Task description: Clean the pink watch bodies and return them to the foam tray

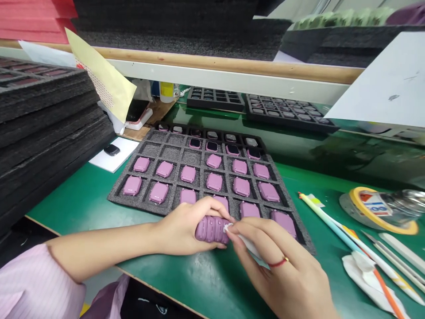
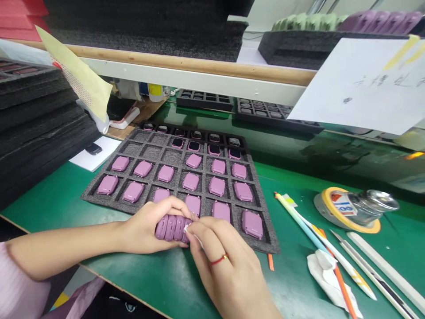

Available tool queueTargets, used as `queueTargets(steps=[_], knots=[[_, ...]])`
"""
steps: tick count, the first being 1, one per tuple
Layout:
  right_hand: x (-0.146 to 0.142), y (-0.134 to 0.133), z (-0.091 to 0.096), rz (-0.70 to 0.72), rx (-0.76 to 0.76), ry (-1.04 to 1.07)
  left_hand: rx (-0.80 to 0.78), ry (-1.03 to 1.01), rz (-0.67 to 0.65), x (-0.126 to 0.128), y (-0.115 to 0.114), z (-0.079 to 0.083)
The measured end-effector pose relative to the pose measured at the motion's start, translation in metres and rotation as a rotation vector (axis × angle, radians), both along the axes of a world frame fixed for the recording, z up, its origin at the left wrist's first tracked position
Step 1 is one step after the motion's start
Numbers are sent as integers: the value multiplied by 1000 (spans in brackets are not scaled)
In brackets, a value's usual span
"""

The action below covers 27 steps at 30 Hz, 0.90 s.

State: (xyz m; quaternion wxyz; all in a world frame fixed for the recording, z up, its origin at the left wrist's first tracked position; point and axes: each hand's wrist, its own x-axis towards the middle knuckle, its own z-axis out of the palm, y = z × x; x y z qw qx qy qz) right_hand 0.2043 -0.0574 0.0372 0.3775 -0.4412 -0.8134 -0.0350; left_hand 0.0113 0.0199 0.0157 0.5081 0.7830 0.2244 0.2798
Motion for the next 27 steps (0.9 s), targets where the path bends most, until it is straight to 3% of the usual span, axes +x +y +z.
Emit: queueTargets(steps=[6,10,17,21,23,27], knots=[[0,0,1,47,-55,13,-24,-33,32,2,0,-2],[-1,4,-3,-6,2,31,11,0,36,2,-1,-2],[24,9,2,-50,-152,307,59,-60,19,0,0,-4],[28,-1,2,158,-415,90,33,-91,31,0,2,-6],[25,-8,-4,171,-505,-32,6,-84,56,-1,2,-6],[40,-15,-12,75,-413,-28,0,-34,69,-4,3,-5]])
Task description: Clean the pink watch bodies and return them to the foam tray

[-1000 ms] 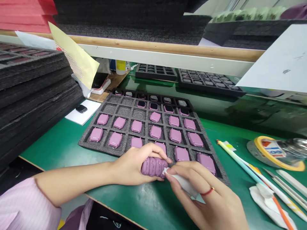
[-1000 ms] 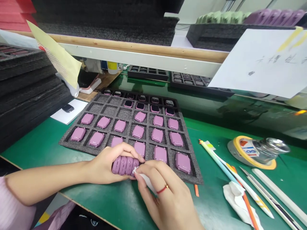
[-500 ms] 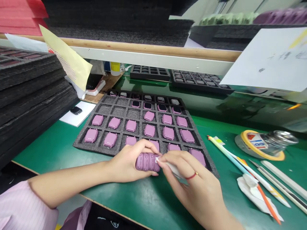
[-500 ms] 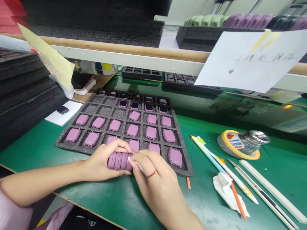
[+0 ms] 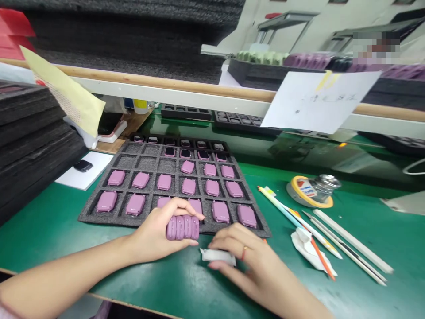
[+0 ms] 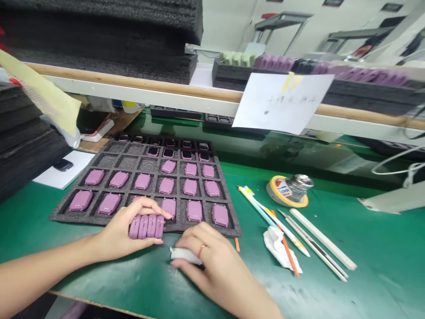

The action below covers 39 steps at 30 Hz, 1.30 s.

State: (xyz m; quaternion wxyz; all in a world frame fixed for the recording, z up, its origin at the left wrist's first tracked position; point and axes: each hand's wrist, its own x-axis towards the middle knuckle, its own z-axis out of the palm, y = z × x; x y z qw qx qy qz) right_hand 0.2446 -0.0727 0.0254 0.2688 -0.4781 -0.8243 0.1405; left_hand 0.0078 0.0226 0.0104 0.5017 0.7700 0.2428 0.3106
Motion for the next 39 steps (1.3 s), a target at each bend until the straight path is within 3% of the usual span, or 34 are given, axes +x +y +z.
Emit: queueTargets(steps=[2,3,4,6,10,14,17,20,25,29,32,35,37,39], knots=[[29,3,-1,-212,70,-56,3,15,-20,-1,1,0],[48,7,-1,-389,84,-149,2,22,-29,-1,2,0],[68,11,-1,-619,31,-282,0,26,-37,-2,2,0],[108,20,-5,-809,-21,-366,-2,31,-44,-2,3,0],[161,34,-18,-887,-112,-406,12,53,-42,-2,2,0],[173,44,-23,-827,-90,-345,-4,18,-68,-2,1,0],[163,50,-16,-791,22,-286,-39,3,-99,-2,2,1],[134,54,-1,-719,139,-228,-49,4,-116,-3,2,2],[53,48,28,-402,277,-185,-60,-6,-132,-2,3,2],[0,50,31,-164,525,-228,-43,-15,-107,-2,2,1],[-9,60,21,-119,620,-302,-32,-6,-107,-1,2,2],[-3,66,15,-229,681,-282,-34,22,-113,-1,2,5],[0,65,15,-292,686,-220,-20,26,-108,-1,3,7],[0,62,14,-256,648,-191,5,29,-114,-1,3,7]])
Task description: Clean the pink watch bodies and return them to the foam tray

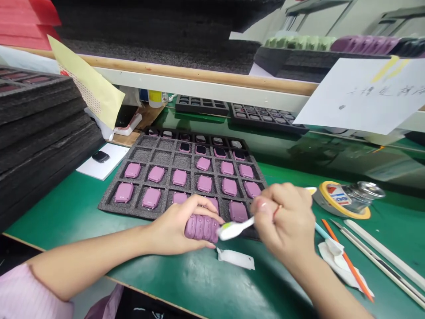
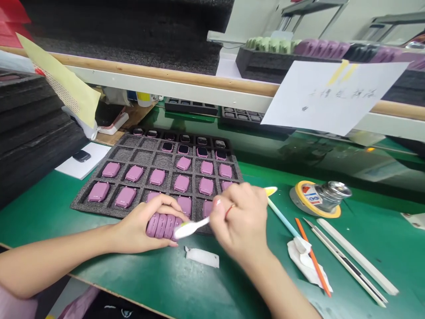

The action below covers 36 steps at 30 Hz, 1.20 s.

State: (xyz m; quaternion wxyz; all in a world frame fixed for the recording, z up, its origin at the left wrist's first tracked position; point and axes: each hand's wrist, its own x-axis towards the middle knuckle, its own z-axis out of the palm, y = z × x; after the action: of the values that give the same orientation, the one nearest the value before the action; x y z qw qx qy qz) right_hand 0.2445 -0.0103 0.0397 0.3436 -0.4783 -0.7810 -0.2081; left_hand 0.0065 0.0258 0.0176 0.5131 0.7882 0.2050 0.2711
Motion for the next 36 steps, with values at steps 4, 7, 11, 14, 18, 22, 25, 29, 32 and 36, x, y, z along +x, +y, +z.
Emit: queueTargets(steps=[4,7,11,14,18,22,25,29,32,36], knots=[[2,2,-4,-28,-28,-54,19,9,18,0,1,-1],[3,3,-7,-138,-10,26,10,17,23,1,2,0],[-2,-3,-10,-14,-50,29,26,34,11,1,1,1],[6,-1,-13,-66,-25,32,27,32,8,0,1,1],[26,5,-17,-191,-28,123,6,31,-6,-1,1,0],[27,3,-21,-154,-68,172,-8,22,-5,-1,2,-1],[15,-2,-20,-117,-65,183,-5,36,2,-1,3,0],[-8,-8,-20,-66,-61,111,24,99,58,-1,0,1],[-14,-2,-23,-110,-118,16,41,185,149,-6,3,-5],[-6,8,-24,-293,-174,9,138,236,241,-10,15,-16]])
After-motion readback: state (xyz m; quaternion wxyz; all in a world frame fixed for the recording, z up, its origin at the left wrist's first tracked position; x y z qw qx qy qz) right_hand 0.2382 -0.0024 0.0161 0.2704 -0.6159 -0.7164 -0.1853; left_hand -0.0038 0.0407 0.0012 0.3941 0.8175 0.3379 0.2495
